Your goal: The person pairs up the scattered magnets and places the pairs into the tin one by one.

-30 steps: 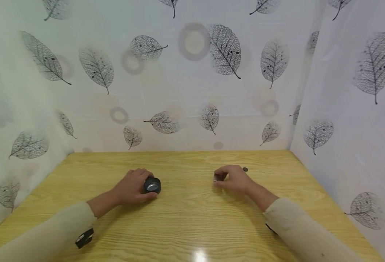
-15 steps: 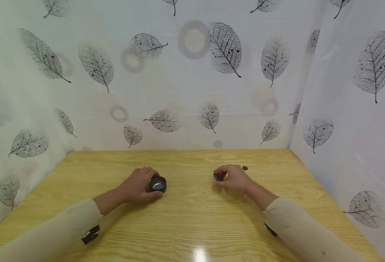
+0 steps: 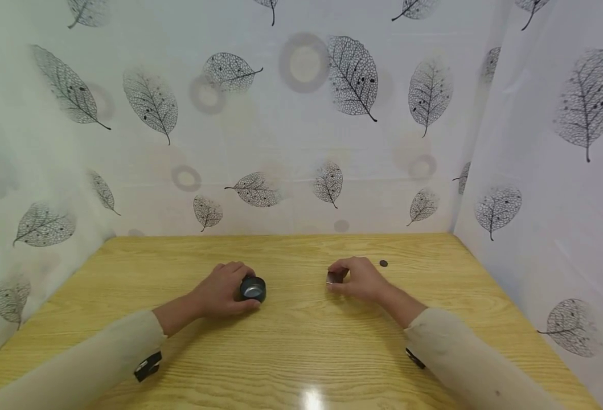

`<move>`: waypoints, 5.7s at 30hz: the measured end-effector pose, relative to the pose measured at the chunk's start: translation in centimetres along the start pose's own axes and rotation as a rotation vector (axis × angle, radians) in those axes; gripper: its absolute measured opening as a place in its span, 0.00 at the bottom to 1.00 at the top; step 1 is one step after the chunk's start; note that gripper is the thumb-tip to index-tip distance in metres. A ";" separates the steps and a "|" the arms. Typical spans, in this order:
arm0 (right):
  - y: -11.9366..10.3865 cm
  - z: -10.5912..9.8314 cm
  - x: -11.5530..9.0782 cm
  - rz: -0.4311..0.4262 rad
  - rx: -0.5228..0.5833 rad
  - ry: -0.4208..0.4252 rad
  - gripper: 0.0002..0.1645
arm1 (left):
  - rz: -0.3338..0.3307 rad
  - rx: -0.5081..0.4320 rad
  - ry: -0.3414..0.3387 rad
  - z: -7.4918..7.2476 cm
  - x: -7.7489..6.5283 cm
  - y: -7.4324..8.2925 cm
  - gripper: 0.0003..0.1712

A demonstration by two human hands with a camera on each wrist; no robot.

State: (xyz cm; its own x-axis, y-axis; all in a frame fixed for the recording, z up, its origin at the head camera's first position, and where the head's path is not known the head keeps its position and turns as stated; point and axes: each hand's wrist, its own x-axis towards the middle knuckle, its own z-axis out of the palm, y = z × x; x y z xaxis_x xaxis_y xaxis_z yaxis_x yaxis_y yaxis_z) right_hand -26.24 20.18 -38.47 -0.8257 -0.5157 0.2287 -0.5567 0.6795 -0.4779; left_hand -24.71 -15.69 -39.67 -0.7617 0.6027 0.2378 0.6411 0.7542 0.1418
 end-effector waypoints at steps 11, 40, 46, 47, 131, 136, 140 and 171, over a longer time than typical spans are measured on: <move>-0.6 0.5 0.5 -0.018 -0.012 -0.016 0.22 | 0.025 -0.007 -0.011 0.0 0.6 0.8 0.37; -1.3 1.4 1.3 -0.177 -0.137 -0.043 0.21 | 0.054 0.038 -0.049 0.7 2.2 2.7 0.39; -1.5 1.5 1.4 -0.177 -0.139 -0.042 0.21 | 0.044 0.015 -0.046 0.7 2.2 2.9 0.38; -1.6 1.6 1.4 -0.181 -0.136 -0.042 0.21 | 0.042 0.011 -0.044 0.6 2.2 2.9 0.38; -3.9 2.9 2.9 -0.406 -0.070 -0.031 0.15 | 0.039 0.003 -0.086 1.2 4.3 5.3 0.41; -3.9 2.9 2.7 -0.425 -0.078 -0.032 0.14 | 0.036 0.052 -0.069 1.0 4.0 5.2 0.40; -3.8 2.9 2.6 -0.438 -0.071 -0.023 0.14 | 0.057 0.083 -0.052 0.9 3.7 5.1 0.37; -4.3 3.3 3.1 -0.635 -0.109 -0.037 0.10 | 0.048 0.038 -0.103 1.2 3.8 5.0 0.35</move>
State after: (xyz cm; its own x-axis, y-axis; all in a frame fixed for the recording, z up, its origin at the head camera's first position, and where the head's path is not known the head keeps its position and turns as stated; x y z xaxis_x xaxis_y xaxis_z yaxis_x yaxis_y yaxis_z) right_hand -26.14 13.89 -38.49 -0.3294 -0.8514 0.4081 -0.9437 0.2839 -0.1695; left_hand -24.52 -9.30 -39.23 -0.7372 0.6604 0.1431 0.6744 0.7321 0.0960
